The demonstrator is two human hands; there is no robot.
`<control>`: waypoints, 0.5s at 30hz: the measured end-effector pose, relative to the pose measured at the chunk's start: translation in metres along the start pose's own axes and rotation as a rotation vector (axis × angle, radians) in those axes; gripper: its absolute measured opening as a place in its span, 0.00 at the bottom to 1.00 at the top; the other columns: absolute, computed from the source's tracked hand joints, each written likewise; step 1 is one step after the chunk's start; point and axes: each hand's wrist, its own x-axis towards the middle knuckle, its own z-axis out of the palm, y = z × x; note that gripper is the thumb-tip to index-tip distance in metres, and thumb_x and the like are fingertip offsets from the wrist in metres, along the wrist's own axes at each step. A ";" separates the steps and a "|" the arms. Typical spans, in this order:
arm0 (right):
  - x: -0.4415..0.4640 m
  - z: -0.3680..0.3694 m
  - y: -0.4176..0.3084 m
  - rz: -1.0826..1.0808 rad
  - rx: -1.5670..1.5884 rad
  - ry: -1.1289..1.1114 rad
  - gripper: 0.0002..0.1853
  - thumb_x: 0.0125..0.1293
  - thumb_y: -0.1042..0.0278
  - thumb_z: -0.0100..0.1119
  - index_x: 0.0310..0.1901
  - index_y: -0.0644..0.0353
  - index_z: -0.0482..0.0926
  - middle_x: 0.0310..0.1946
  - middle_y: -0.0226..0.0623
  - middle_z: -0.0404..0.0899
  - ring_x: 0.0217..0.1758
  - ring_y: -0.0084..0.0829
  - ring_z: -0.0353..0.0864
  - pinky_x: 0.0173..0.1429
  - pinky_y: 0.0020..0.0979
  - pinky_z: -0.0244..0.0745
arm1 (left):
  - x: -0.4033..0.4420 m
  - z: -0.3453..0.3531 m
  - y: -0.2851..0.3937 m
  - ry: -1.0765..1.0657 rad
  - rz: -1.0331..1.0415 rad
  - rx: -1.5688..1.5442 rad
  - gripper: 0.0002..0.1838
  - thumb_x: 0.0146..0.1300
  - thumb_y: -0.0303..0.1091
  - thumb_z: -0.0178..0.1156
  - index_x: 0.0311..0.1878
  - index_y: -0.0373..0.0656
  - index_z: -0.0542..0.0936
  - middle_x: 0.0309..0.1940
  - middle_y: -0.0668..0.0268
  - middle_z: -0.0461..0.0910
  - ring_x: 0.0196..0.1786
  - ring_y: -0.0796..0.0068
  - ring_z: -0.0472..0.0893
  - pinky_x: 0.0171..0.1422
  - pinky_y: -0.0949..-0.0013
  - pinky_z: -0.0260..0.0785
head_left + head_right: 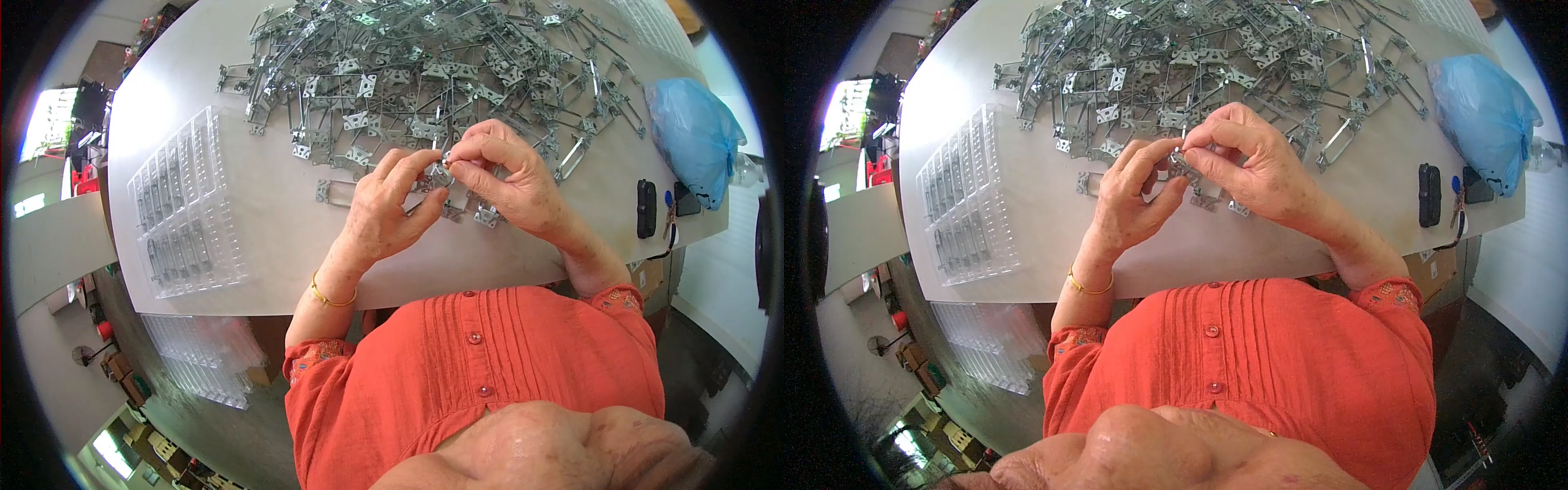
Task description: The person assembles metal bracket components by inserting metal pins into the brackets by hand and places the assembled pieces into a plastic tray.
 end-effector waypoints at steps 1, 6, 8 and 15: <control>0.000 0.000 -0.001 -0.019 0.001 0.011 0.05 0.75 0.70 0.64 0.48 0.56 0.85 0.45 0.30 0.79 0.41 0.17 0.76 0.45 0.21 0.73 | 0.000 -0.002 0.002 -0.037 -0.002 0.023 0.23 0.59 0.28 0.72 0.59 0.41 0.80 0.40 0.61 0.80 0.36 0.67 0.79 0.37 0.65 0.74; 0.003 0.008 0.005 -0.063 0.284 0.207 0.05 0.77 0.68 0.62 0.49 0.57 0.82 0.41 0.27 0.79 0.36 0.14 0.74 0.40 0.19 0.71 | -0.001 0.000 0.002 -0.117 -0.048 -0.134 0.22 0.63 0.32 0.70 0.60 0.39 0.80 0.39 0.62 0.80 0.36 0.71 0.80 0.38 0.68 0.75; 0.001 -0.004 -0.008 0.105 0.389 0.149 0.06 0.78 0.67 0.60 0.50 0.57 0.81 0.36 0.24 0.78 0.33 0.13 0.73 0.36 0.18 0.69 | -0.005 -0.001 -0.008 -0.102 -0.138 -0.361 0.20 0.68 0.33 0.67 0.61 0.38 0.80 0.38 0.65 0.81 0.33 0.78 0.77 0.36 0.73 0.71; -0.002 0.000 -0.010 0.239 0.357 -0.037 0.08 0.80 0.66 0.57 0.53 0.59 0.79 0.31 0.21 0.76 0.28 0.11 0.71 0.31 0.18 0.67 | -0.008 -0.011 -0.011 -0.010 -0.506 -1.100 0.20 0.79 0.40 0.55 0.60 0.31 0.79 0.38 0.64 0.83 0.28 0.84 0.70 0.30 0.78 0.61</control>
